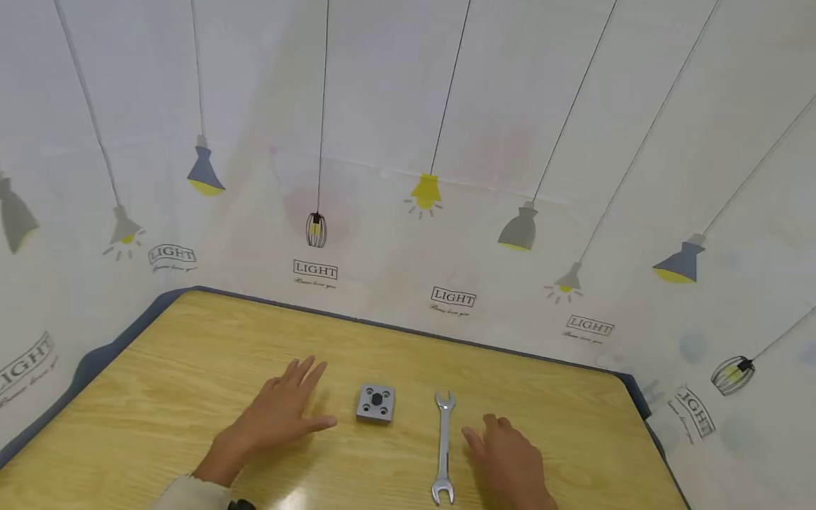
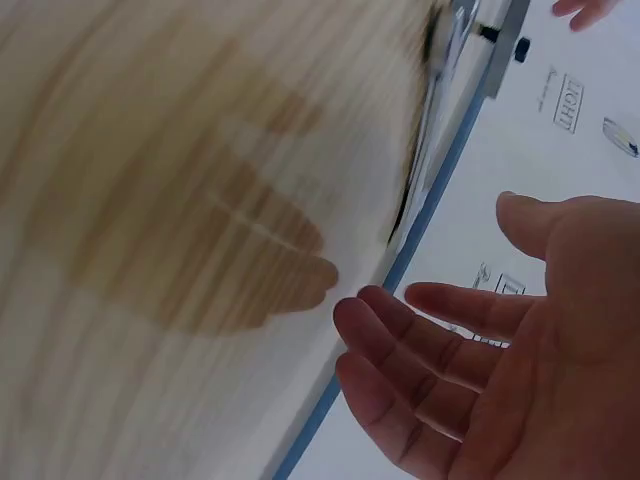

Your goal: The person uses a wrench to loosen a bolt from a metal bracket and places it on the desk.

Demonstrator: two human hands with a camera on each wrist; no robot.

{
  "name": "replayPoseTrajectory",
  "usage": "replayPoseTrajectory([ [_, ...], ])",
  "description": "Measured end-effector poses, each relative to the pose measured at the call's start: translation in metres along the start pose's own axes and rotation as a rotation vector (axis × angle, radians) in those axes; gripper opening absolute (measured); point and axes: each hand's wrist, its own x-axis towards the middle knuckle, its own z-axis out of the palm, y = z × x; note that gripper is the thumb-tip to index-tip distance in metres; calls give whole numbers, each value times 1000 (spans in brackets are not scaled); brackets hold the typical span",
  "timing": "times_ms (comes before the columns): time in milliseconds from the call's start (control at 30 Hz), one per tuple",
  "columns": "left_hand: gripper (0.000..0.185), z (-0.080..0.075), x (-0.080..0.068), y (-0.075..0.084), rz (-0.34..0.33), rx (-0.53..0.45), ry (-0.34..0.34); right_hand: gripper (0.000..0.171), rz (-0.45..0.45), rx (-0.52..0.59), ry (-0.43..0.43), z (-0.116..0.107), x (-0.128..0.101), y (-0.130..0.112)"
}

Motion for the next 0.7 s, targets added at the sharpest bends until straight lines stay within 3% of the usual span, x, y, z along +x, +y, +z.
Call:
replayPoseTrajectory([
  [133, 96, 18, 13, 28, -94, -92, 4, 45, 31, 116, -39, 5, 1, -23],
  [300, 115, 41, 25, 55, -166, -148, 56, 27, 36, 168, -47, 16, 2, -49],
  [567, 126, 58, 33, 72, -232, -163, 129, 21, 79, 132, 5, 18, 10, -64],
  [700, 121, 64, 37, 75, -250, -138, 122, 19, 126, 169, -15, 19, 11, -62],
])
